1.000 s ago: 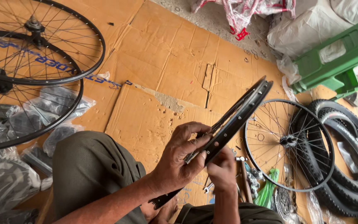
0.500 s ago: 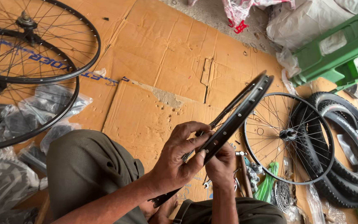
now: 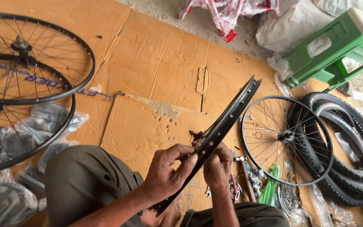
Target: The person is assembling a bicycle wheel by hand, inserting small white plastic spacers into the rim holes. They rotate the wheel to access different sections and continue the process of placing spacers into the rim.
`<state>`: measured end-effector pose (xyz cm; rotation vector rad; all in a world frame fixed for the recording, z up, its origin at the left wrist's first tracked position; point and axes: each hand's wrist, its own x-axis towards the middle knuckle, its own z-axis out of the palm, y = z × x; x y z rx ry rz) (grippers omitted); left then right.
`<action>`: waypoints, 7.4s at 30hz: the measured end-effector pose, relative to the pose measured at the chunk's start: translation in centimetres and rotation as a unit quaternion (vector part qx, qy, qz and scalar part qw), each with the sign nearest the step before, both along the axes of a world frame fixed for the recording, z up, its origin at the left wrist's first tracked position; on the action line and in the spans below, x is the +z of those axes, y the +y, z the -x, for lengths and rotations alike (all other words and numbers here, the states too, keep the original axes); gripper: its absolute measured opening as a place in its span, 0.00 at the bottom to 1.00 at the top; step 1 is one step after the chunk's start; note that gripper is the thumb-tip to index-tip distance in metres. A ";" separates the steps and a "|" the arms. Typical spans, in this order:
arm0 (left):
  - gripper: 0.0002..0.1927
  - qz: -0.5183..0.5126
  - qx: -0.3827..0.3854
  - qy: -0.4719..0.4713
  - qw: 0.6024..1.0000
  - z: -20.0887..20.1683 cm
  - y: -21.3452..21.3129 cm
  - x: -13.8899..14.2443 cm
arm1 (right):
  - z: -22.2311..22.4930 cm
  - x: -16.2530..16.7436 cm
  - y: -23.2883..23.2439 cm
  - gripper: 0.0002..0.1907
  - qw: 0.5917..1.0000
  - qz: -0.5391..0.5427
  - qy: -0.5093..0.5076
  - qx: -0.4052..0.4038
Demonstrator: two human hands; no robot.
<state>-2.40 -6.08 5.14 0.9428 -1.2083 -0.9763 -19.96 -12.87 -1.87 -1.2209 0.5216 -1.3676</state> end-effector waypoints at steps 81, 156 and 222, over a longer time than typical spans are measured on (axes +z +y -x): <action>0.11 0.014 -0.040 -0.033 0.999 0.5 2.0 1.3 | 2.2 3.4 2.8 0.09 0.996 0.075 0.036 -0.011; 0.10 -0.003 0.010 -0.024 1.000 -0.2 2.3 2.2 | -0.8 4.4 1.6 0.14 0.989 -0.022 0.139 0.046; 0.21 0.205 0.019 -0.046 0.977 2.5 3.5 1.7 | 6.1 1.4 5.2 0.17 0.991 -0.077 0.087 0.060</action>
